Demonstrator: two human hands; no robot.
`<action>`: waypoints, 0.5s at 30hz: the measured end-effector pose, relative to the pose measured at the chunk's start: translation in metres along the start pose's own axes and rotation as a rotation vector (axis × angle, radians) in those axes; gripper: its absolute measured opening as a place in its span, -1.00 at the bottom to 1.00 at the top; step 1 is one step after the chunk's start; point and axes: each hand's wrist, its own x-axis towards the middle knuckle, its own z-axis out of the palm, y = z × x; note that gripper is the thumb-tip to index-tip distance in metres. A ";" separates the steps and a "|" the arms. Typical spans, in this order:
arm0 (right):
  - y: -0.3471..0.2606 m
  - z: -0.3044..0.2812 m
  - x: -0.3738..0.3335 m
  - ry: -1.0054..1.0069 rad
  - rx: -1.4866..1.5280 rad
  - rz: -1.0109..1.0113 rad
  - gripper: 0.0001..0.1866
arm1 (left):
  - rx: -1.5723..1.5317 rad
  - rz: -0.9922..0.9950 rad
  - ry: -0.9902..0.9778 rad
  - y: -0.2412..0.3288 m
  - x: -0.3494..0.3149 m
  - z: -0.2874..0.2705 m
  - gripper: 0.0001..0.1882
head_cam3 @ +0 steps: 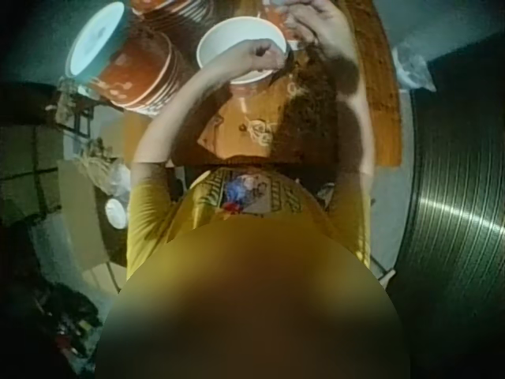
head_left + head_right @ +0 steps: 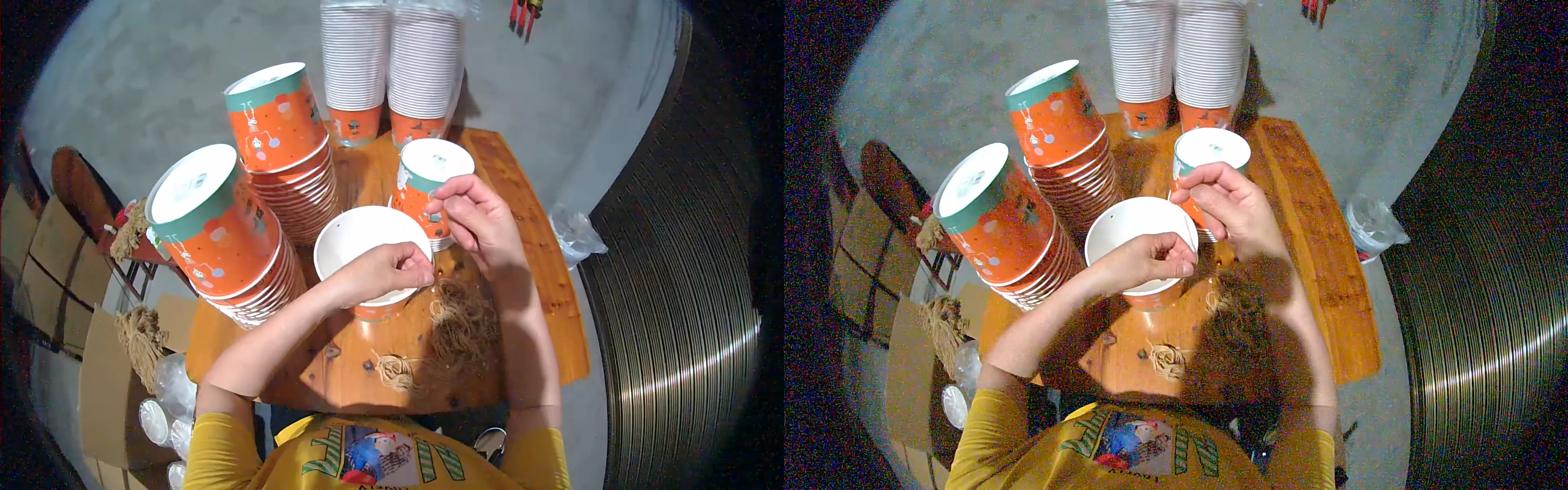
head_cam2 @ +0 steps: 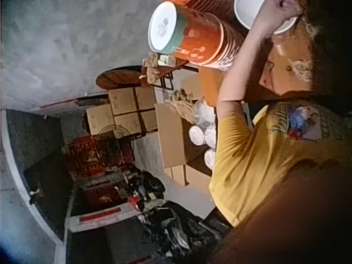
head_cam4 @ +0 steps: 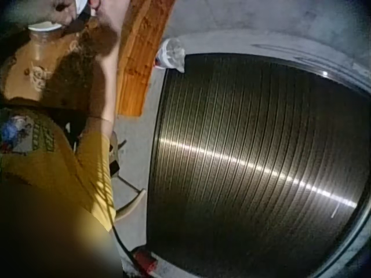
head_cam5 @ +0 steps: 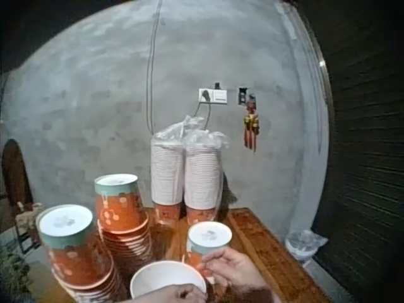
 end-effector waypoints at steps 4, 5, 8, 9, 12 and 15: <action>-0.002 0.001 0.006 -0.099 0.184 -0.090 -0.88 | -0.007 0.077 0.017 -0.006 0.001 0.002 -0.80; -0.001 0.001 0.007 -0.095 0.221 -0.108 -0.88 | -0.006 0.076 0.017 -0.008 0.001 0.001 -0.80; 0.006 -0.002 0.011 -0.033 0.301 -0.080 -0.89 | 0.011 0.080 -0.024 -0.009 0.001 0.000 -0.81; 0.009 -0.004 0.011 -0.033 0.301 -0.080 -0.89 | 0.024 0.046 -0.015 -0.007 0.000 0.000 -0.81; 0.023 -0.024 0.007 0.228 -0.250 0.031 -0.87 | 0.025 -0.004 -0.027 0.001 0.000 0.001 -0.80; 0.046 -0.038 -0.015 0.297 -1.234 -0.193 -0.84 | -0.020 -0.018 -0.027 0.000 -0.001 0.000 -0.80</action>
